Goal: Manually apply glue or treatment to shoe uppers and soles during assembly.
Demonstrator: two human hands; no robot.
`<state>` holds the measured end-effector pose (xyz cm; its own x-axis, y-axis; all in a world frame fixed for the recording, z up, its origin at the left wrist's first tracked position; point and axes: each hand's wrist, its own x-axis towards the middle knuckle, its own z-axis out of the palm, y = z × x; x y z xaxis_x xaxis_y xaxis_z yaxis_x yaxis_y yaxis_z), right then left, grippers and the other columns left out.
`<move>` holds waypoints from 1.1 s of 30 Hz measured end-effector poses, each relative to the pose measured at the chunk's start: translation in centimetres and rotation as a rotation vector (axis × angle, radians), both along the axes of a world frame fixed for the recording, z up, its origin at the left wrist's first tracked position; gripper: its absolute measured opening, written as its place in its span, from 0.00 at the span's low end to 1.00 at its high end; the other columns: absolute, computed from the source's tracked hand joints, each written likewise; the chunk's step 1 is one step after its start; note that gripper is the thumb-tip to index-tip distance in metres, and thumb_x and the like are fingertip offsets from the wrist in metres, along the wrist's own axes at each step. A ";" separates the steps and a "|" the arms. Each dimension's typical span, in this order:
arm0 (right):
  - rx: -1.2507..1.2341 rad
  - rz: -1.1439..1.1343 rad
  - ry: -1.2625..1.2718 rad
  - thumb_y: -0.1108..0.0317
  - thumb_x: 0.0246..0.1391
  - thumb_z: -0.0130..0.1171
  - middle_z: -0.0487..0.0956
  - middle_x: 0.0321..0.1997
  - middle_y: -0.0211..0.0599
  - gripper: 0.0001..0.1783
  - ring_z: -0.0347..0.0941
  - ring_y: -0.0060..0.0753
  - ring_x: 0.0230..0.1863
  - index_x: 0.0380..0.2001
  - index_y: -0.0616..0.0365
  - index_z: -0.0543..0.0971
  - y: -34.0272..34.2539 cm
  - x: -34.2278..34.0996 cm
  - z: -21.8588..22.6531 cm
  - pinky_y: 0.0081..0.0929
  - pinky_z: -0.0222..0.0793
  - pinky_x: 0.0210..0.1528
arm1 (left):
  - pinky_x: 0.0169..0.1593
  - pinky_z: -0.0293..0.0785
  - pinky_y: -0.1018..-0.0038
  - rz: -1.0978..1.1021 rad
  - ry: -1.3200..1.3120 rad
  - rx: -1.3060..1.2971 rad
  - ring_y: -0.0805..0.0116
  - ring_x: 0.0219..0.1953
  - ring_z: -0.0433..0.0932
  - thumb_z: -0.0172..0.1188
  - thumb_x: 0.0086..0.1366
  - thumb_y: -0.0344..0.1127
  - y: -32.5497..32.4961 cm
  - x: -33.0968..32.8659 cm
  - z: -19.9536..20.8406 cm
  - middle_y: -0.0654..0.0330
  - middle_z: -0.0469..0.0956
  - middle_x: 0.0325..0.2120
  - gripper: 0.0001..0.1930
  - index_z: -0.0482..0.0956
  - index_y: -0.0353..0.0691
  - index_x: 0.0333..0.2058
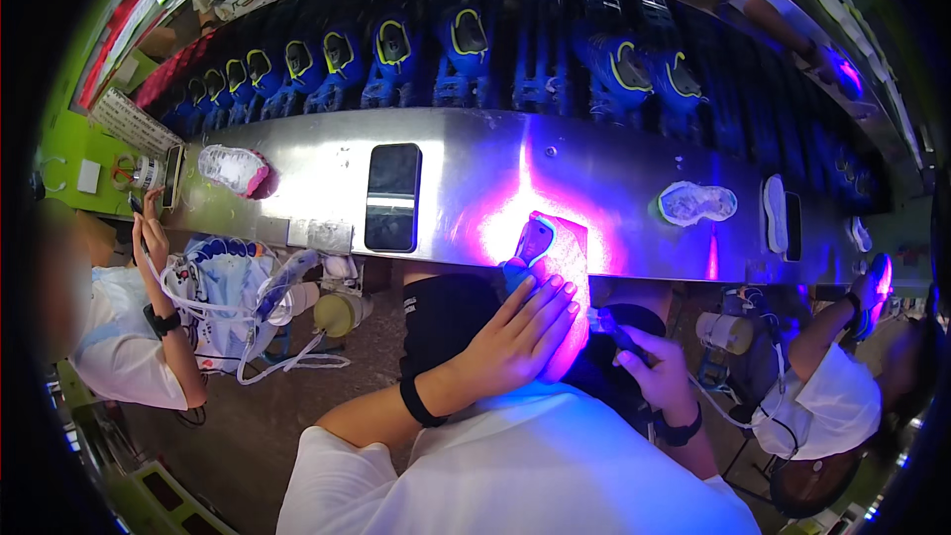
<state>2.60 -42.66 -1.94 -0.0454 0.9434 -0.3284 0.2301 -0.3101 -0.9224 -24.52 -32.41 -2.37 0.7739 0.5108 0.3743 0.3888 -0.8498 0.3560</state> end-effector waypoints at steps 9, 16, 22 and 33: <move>0.049 0.008 0.006 0.74 0.63 0.63 0.81 0.34 0.29 0.21 0.76 0.20 0.36 0.59 0.63 0.79 1.7 2.5 2.9 0.23 0.73 0.44 | 0.72 0.54 0.44 0.136 0.032 -0.110 0.42 0.68 0.67 0.65 0.56 0.34 -1.2 4.2 3.1 0.38 0.68 0.64 0.35 0.68 0.24 0.61; 0.103 -0.056 0.104 0.75 0.63 0.62 0.81 0.34 0.28 0.21 0.76 0.20 0.36 0.59 0.63 0.78 -0.9 5.3 2.8 0.23 0.73 0.44 | 0.72 0.55 0.45 0.185 0.109 -0.103 0.43 0.68 0.67 0.69 0.53 0.36 -1.8 8.3 5.7 0.39 0.69 0.62 0.39 0.67 0.25 0.62; 0.049 -0.061 0.165 0.70 0.65 0.61 0.81 0.33 0.28 0.21 0.75 0.20 0.34 0.60 0.64 0.77 -2.0 7.9 3.3 0.21 0.71 0.42 | 0.70 0.57 0.48 0.281 0.099 -0.048 0.46 0.65 0.70 0.72 0.51 0.40 -1.7 12.4 6.2 0.40 0.72 0.59 0.41 0.68 0.26 0.61; 0.125 -0.344 0.120 0.70 0.64 0.63 0.81 0.33 0.31 0.22 0.74 0.20 0.35 0.60 0.63 0.78 -3.2 6.7 4.5 0.22 0.72 0.39 | 0.64 0.66 0.49 0.340 0.063 0.015 0.48 0.57 0.78 0.70 0.53 0.48 2.4 16.6 7.3 0.43 0.79 0.52 0.36 0.75 0.27 0.54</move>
<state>9.25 -45.87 2.60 0.2499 0.9425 -0.2218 0.0197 -0.2340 -0.9720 -7.97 -30.06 4.92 0.5822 0.7382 0.3406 0.6717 -0.6728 0.3101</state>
